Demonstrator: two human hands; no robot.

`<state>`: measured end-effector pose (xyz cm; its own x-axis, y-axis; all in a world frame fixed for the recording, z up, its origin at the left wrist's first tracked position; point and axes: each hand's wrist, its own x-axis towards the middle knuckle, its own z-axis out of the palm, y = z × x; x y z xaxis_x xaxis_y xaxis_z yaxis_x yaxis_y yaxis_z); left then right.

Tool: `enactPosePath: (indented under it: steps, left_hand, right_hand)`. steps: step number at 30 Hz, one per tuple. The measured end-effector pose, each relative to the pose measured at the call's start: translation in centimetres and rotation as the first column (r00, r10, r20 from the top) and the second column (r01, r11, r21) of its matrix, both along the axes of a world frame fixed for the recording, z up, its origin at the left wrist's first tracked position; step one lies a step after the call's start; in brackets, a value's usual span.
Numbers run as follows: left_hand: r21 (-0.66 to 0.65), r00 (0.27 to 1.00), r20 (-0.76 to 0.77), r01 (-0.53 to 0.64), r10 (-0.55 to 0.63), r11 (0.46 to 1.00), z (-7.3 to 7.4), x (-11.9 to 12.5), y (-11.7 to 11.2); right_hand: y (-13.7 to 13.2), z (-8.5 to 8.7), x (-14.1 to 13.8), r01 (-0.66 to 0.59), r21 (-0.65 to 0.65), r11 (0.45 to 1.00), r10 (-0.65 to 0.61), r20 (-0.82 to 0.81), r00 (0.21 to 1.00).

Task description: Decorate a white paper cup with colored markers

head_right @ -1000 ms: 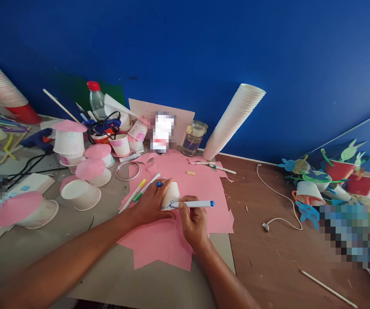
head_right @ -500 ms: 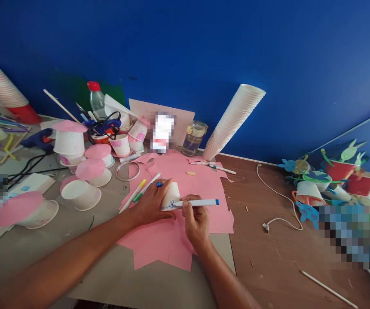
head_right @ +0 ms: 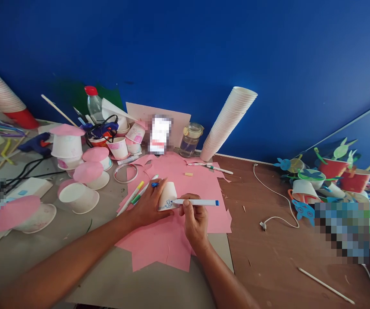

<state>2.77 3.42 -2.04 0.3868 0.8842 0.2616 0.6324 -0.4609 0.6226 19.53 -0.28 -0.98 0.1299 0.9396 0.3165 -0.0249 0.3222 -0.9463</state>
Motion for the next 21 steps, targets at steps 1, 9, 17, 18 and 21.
enactPosePath:
  steps: [1,9,17,18,21]
  left_hand:
    - [-0.004,1.000,0.006,0.002,-0.002,1.000,-0.04,0.02,0.01]
    - [-0.037,0.997,0.076,0.020,-0.017,0.999,-0.42,-0.13,0.17]
    - [-0.019,0.998,0.057,-0.017,0.018,1.000,-0.44,0.09,-0.11]
    - [0.001,0.998,0.062,-0.017,0.017,1.000,-0.46,0.13,-0.14]
    - [0.045,0.997,0.080,-0.011,0.007,0.999,-0.59,0.17,-0.18]
  right_hand:
    - [0.00,0.00,-0.06,0.009,-0.005,1.000,-0.009,-0.003,1.000]
    - [-0.04,0.46,-0.27,0.164,0.021,0.986,-0.165,0.095,0.982]
    - [0.04,-0.04,-0.02,0.149,0.046,0.988,-0.156,0.262,0.952]
    - [0.04,-0.17,-0.01,0.124,0.065,0.990,-0.137,0.286,0.948]
    - [0.03,-0.35,-0.05,0.062,0.140,0.988,-0.111,0.375,0.920]
